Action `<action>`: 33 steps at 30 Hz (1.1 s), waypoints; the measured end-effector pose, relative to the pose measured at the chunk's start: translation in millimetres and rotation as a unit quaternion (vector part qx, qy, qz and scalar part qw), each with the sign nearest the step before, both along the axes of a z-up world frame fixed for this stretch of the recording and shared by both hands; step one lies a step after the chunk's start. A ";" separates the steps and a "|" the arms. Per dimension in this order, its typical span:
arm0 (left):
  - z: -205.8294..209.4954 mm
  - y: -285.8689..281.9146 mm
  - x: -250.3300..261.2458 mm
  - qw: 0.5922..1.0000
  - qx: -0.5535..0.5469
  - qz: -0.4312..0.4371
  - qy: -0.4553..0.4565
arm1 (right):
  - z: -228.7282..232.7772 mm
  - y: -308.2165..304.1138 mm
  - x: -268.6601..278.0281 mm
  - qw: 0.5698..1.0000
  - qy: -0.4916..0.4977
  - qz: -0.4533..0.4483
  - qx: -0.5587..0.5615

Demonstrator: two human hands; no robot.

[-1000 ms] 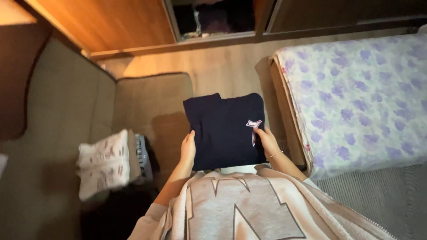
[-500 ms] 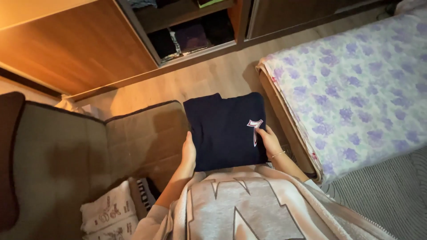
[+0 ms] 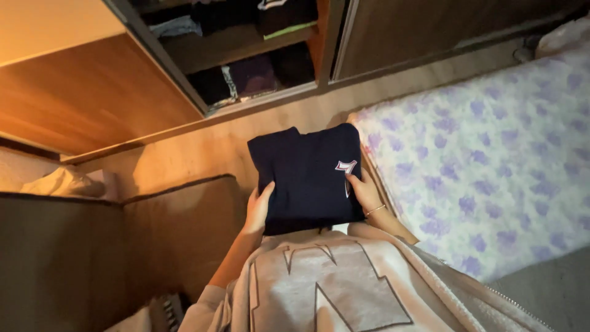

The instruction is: Picking up folded clothes from a bed and placing them neatly onto a shelf inside a closet.

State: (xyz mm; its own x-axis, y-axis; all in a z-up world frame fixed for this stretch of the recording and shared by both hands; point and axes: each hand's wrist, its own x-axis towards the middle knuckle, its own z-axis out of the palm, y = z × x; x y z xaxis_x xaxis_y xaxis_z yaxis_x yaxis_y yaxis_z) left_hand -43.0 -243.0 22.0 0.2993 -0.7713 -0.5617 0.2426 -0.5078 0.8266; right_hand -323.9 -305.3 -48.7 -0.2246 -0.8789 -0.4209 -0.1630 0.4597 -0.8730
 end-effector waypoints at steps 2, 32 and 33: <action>-41.1 -33.5 -1.2 1.000 0.003 -0.002 -0.031 | 59.0 -33.3 1.3 0.999 0.003 0.020 -0.031; 9.5 -389.6 52.0 0.998 0.060 0.013 -0.015 | -9.7 -396.5 53.8 1.000 0.011 0.002 0.021; 15.9 -397.7 55.4 0.995 0.096 -0.014 -0.019 | -12.6 -400.1 54.6 0.999 0.013 -0.019 0.039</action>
State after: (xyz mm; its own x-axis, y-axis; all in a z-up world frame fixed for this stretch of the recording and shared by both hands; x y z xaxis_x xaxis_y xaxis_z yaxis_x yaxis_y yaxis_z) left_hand 12.5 -640.8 37.9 0.3031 -0.6599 -0.6875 0.1958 -0.6629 0.7227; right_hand -269.3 -705.4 -61.3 -0.2690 -0.8340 -0.4816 -0.1672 0.5329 -0.8295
